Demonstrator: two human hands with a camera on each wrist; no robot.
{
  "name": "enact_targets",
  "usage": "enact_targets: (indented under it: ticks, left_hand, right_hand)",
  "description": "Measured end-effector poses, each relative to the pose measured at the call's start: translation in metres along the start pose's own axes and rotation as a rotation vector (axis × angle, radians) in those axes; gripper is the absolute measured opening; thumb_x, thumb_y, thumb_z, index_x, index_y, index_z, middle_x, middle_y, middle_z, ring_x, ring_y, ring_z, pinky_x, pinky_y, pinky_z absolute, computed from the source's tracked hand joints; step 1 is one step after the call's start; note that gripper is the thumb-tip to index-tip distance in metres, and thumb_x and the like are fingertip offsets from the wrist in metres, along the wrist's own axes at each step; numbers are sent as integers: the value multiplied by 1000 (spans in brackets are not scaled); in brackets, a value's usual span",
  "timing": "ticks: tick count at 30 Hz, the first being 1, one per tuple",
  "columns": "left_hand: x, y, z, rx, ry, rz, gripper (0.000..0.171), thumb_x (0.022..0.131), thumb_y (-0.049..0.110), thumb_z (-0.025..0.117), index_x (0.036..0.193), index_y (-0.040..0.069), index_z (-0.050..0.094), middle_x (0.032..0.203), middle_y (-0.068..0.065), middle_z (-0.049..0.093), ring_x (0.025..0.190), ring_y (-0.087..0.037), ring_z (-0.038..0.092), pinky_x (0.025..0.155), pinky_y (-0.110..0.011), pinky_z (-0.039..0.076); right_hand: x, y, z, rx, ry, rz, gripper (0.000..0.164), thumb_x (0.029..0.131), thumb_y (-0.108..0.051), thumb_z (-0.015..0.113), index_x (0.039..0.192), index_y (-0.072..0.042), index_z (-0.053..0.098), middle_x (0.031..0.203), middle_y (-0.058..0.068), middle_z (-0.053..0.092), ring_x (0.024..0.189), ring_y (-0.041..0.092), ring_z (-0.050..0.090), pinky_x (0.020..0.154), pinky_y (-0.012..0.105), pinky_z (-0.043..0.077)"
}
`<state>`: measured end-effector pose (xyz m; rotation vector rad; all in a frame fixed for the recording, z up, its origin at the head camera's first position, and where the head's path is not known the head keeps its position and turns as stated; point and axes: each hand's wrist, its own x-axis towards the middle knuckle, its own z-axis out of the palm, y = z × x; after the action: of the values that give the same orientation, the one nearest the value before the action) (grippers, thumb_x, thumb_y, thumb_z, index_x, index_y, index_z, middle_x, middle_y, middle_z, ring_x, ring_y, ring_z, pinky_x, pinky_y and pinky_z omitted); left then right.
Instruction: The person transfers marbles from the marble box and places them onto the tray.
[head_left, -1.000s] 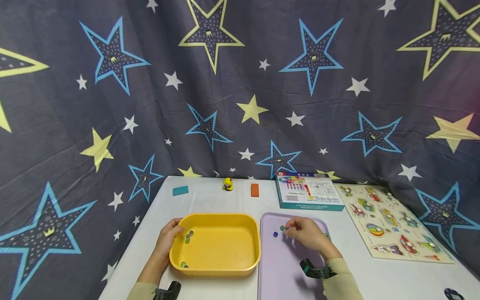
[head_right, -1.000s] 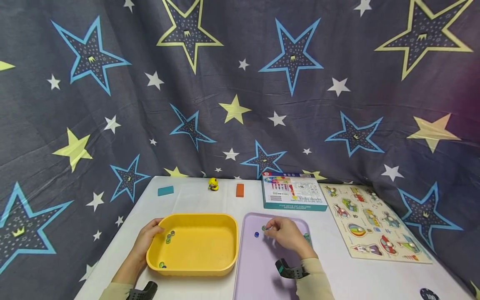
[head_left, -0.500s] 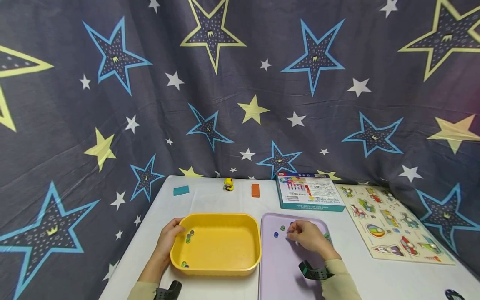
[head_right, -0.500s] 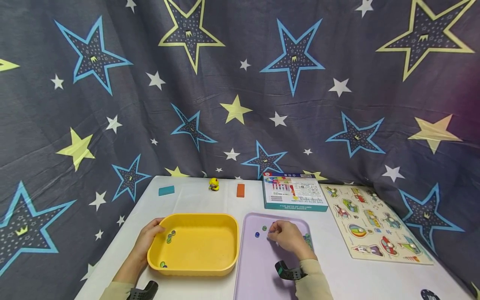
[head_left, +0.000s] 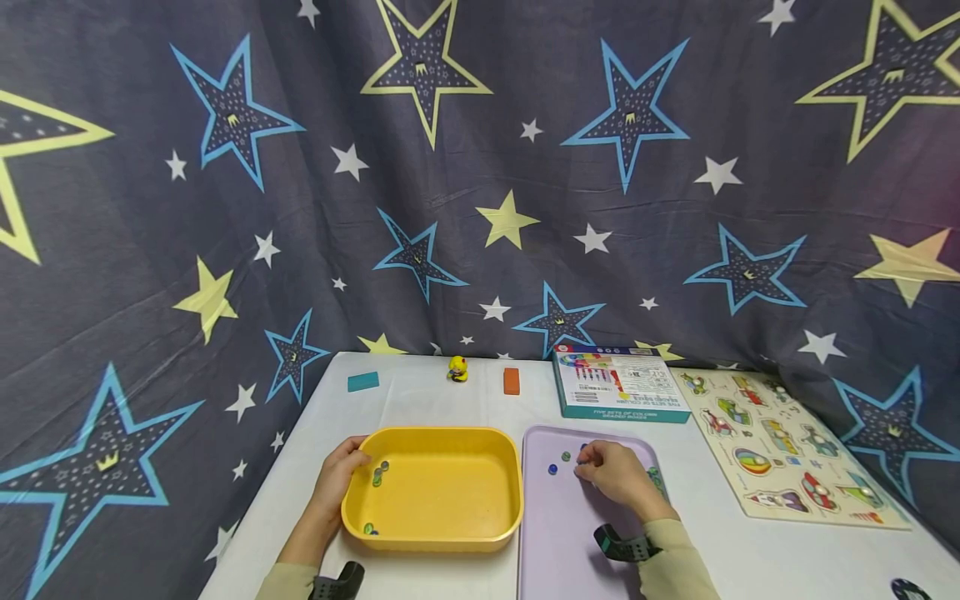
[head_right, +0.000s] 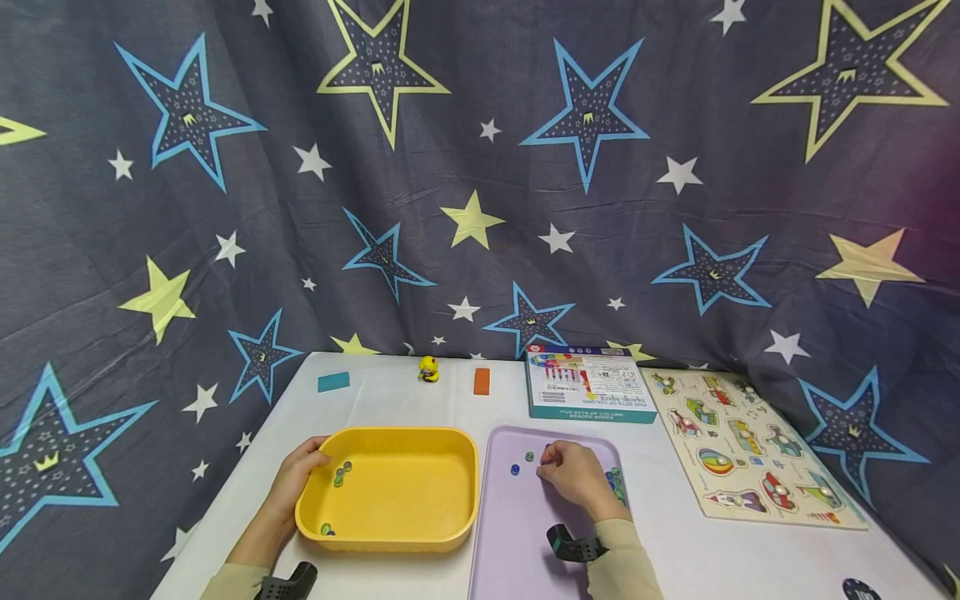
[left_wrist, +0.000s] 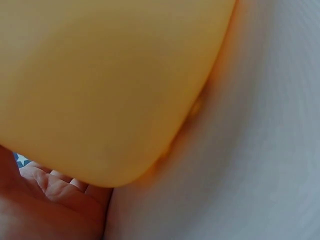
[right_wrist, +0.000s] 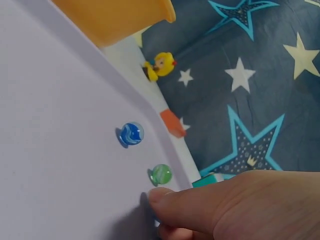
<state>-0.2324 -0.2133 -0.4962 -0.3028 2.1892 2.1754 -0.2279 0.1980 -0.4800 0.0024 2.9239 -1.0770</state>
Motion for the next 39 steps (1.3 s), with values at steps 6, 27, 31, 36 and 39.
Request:
enact_targets:
  ticks: [6,27,31,36,39]
  left_hand:
    - [0,0,0,-12,0,4,34,80,9,47,113,5,53,114,-10,53,101,-24,48,81,-25,44]
    - [-1,0,-1,-11,-7,5,33,81,10,47,113,5,52,114,-10,52,101,-24,47,82,-26,43]
    - [-1,-1,-1,1,-15,1,34,82,12,46,114,6,52,115,-10,52,101,-25,47,82,-25,44]
    - [-1,-1,-1,11,-21,-9,35,82,13,46,116,6,51,117,-10,51,102,-25,46,84,-25,43]
    - [-1,0,0,16,-22,-12,35,82,14,46,116,7,51,117,-10,51,103,-25,46,84,-25,42]
  right_hand:
    - [1,2,1,-1,16,-4,11,76,-13,69,83,-10,61,69,-2,55,62,12,48,55,26,39]
    - [-17,-73,-3,355,99,-177,8,86,-18,60,90,-14,65,78,0,62,70,21,55,58,26,45]
    - [-26,-104,26,334,47,-318,6,86,-19,60,88,-16,65,78,-5,62,66,12,53,57,24,46]
    - [-34,-131,60,270,2,-456,6,85,-23,61,86,-18,64,74,-13,59,64,5,51,57,21,44]
    - [-36,-141,77,257,-79,-483,5,84,-23,61,84,-19,64,73,-14,58,63,3,49,57,20,43]
